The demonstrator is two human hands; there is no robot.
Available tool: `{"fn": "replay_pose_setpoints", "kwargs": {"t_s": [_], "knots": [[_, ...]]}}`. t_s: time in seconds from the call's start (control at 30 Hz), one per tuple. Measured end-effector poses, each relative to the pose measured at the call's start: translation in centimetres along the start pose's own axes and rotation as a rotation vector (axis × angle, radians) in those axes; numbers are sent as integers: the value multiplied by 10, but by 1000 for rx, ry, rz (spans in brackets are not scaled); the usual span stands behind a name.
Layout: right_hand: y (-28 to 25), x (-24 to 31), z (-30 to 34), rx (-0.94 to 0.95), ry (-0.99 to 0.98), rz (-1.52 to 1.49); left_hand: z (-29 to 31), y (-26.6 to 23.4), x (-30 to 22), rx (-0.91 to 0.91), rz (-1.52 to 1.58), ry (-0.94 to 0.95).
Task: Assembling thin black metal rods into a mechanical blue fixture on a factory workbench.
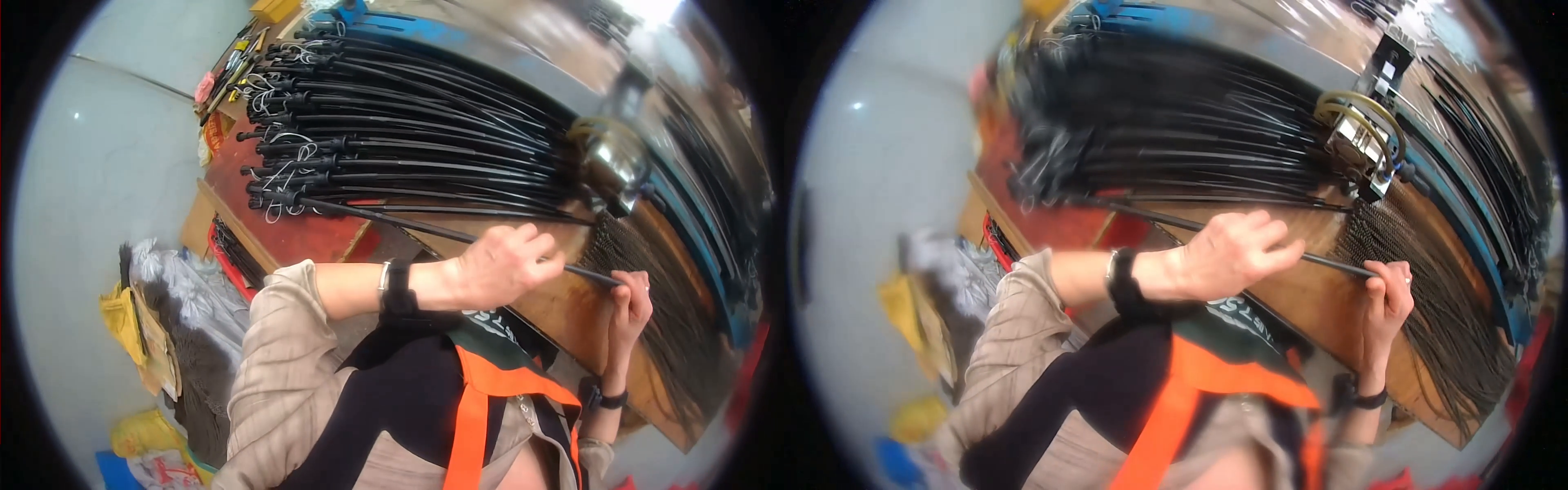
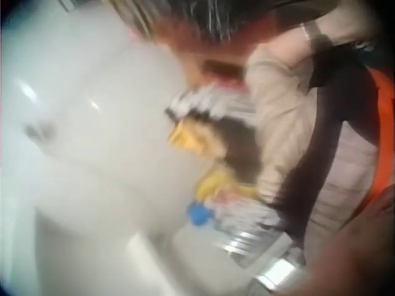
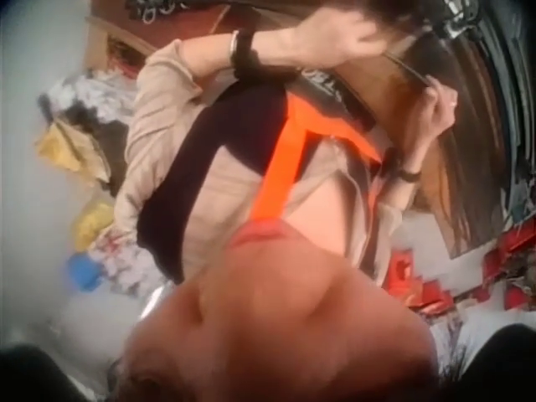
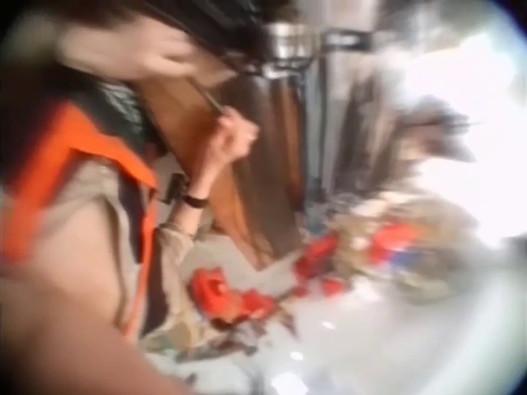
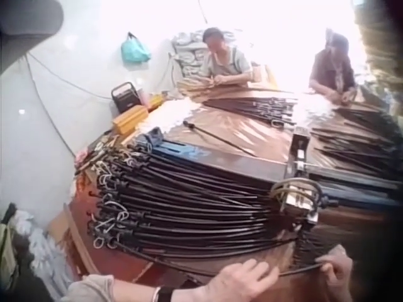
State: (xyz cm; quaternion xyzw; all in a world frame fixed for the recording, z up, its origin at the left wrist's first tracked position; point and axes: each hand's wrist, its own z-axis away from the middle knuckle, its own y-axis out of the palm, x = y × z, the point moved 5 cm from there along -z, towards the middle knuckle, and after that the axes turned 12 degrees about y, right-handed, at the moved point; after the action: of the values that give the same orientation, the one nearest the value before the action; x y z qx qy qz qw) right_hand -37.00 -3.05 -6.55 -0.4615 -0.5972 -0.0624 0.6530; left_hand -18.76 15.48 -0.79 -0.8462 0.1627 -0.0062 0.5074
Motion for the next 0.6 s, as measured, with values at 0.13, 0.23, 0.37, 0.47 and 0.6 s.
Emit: {"fn": "replay_pose_setpoints", "kwargs": {"t_s": [0.13,0.23,0.37,0.47,0.6], "knots": [[0,49,-1,15,-454,391,1,5,-6,18,40,45],[11,56,0,84,-441,443,0,11,-4,82,70,66],[37,53,6,56,-349,426,14,11,7,98,78,55],[62,61,9,65,-332,356,34,-2,21,169,104,29],[81,56,4,87,-319,321,47,-5,35,165,28,8]]}}
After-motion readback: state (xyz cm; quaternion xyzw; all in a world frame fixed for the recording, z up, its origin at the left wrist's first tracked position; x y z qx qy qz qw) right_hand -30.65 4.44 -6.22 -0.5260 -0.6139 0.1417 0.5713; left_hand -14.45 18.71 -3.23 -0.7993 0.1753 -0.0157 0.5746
